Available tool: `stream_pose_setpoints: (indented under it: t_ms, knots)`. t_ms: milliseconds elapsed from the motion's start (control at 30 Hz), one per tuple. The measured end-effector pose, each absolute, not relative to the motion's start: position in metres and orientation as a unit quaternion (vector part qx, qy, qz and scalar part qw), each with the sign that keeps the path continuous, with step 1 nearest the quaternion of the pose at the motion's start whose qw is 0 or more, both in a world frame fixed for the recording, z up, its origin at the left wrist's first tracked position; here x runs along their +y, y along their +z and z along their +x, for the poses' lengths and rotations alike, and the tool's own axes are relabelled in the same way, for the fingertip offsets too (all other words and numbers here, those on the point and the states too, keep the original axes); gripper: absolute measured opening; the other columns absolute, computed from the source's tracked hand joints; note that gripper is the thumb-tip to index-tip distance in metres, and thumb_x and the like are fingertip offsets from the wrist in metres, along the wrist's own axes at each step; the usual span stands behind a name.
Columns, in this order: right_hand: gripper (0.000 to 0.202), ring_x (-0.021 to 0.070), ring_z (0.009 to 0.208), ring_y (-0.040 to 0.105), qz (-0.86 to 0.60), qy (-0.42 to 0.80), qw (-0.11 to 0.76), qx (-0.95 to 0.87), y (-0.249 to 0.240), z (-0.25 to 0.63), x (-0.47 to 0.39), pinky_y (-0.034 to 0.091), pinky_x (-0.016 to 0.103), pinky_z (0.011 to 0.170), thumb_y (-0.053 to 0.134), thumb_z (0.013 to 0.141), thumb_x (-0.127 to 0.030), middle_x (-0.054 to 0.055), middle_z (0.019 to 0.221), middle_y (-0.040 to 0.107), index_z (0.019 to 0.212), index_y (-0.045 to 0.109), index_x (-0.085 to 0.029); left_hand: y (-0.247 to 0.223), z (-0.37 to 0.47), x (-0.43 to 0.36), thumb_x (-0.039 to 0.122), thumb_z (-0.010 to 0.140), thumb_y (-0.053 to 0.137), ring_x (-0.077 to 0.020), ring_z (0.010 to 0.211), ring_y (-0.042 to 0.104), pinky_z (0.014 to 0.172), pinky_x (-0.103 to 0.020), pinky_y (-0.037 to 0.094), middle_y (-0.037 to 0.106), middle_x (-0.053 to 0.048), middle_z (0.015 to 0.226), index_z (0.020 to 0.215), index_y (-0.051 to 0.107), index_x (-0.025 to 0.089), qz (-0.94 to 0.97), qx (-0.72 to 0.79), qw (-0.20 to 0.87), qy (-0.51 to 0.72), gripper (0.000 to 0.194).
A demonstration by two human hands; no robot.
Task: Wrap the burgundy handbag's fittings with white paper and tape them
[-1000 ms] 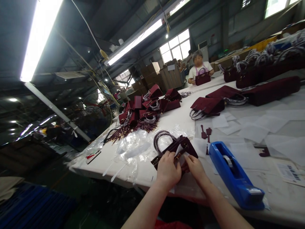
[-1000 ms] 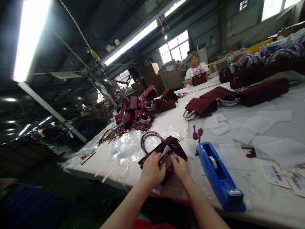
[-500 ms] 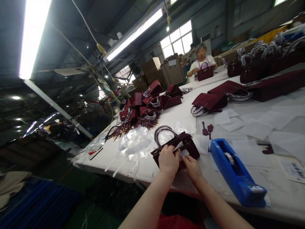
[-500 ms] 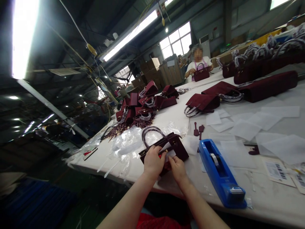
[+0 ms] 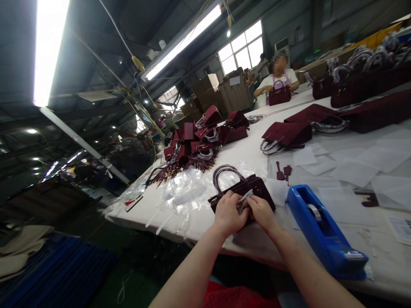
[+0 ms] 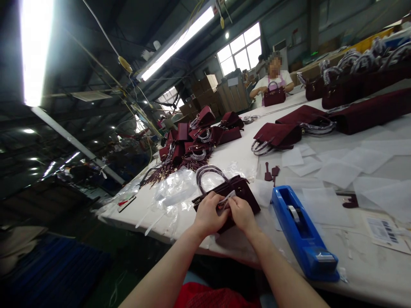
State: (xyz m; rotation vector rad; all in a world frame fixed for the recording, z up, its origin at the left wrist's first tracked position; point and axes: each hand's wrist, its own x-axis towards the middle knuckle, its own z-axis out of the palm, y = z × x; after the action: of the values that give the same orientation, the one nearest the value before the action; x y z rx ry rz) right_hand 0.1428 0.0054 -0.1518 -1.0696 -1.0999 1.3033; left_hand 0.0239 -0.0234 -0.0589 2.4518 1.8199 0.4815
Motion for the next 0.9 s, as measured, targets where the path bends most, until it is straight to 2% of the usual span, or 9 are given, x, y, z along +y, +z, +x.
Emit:
stream_pose_setpoints:
  t_ms: [133,267,333,467,567,667,800,900]
  knots:
    - [0.036,0.0087,0.054,0.055,-0.445,0.561,0.528,-0.456,-0.154,0.145,0.01,0.048,0.023,0.054,0.056,0.096,-0.042,-0.004,0.065,0.059,0.074,0.06,-0.014,-0.066,0.019,-0.025,0.034,0.079,0.07,-0.0221,0.096,0.059,0.089,-0.033,0.048,0.059,-0.004,0.101,0.099,0.065,0.023,0.805,0.57,0.016,0.165,0.024]
    - [0.039,0.0066,0.045,0.046,-0.444,0.582,0.528,-0.43,-0.158,0.143,0.007,0.041,0.02,0.046,0.053,0.097,-0.046,-0.007,0.057,0.051,0.074,0.059,-0.015,-0.07,0.016,-0.025,0.039,0.076,0.074,-0.023,0.098,0.058,0.09,-0.034,0.047,0.058,-0.004,0.104,0.105,0.064,0.023,0.81,0.564,0.028,0.161,0.034]
    - [0.041,0.0068,0.042,0.044,-0.444,0.587,0.533,-0.417,-0.158,0.143,0.006,0.039,0.021,0.045,0.056,0.095,-0.048,-0.008,0.052,0.048,0.072,0.059,-0.015,-0.071,0.015,-0.025,0.037,0.075,0.076,-0.0235,0.1,0.058,0.09,-0.034,0.047,0.058,-0.005,0.105,0.107,0.064,0.023,0.809,0.566,0.036,0.153,0.037]
    - [0.045,0.0113,0.043,0.05,-0.444,0.592,0.545,-0.393,-0.156,0.147,0.003,0.04,0.025,0.045,0.063,0.081,-0.059,-0.004,0.048,0.054,0.061,0.061,-0.02,-0.072,0.016,-0.026,0.021,0.085,0.062,-0.0216,0.098,0.059,0.09,-0.033,0.047,0.059,-0.005,0.104,0.107,0.065,0.024,0.803,0.574,0.039,0.155,0.022]
    - [0.044,0.0159,0.046,0.058,-0.454,0.595,0.549,-0.373,-0.152,0.152,-0.004,0.041,0.027,0.044,0.069,0.071,-0.062,0.001,0.054,0.064,0.058,0.063,-0.021,-0.067,0.017,-0.026,0.021,0.09,0.056,-0.0197,0.097,0.06,0.089,-0.03,0.048,0.06,-0.005,0.102,0.106,0.066,0.023,0.798,0.576,0.043,0.174,0.019]
    - [0.042,0.019,0.05,0.065,-0.465,0.603,0.544,-0.353,-0.146,0.154,-0.014,0.041,0.025,0.042,0.073,0.068,-0.06,0.006,0.059,0.069,0.064,0.066,-0.019,-0.057,0.018,-0.03,0.024,0.091,0.056,-0.0191,0.095,0.061,0.086,-0.029,0.048,0.061,-0.005,0.099,0.102,0.067,0.023,0.789,0.582,0.049,0.192,0.016]
    - [0.044,0.0202,0.062,0.07,-0.45,0.619,0.551,-0.334,-0.132,0.151,-0.026,0.047,0.023,0.046,0.075,0.067,-0.059,0.009,0.072,0.074,0.074,0.068,-0.016,-0.046,0.019,-0.044,0.024,0.087,0.059,-0.0191,0.086,0.061,0.079,-0.03,0.048,0.062,-0.003,0.091,0.088,0.066,0.022,0.774,0.599,0.067,0.194,0.007]
    - [0.045,0.0191,0.058,0.069,-0.444,0.634,0.547,-0.32,-0.126,0.148,-0.031,0.048,0.023,0.046,0.079,0.063,-0.057,0.009,0.07,0.073,0.073,0.067,-0.015,-0.047,0.019,-0.054,0.022,0.083,0.061,-0.0193,0.084,0.061,0.076,-0.03,0.047,0.063,-0.003,0.09,0.083,0.062,0.022,0.758,0.618,0.07,0.199,0.002]
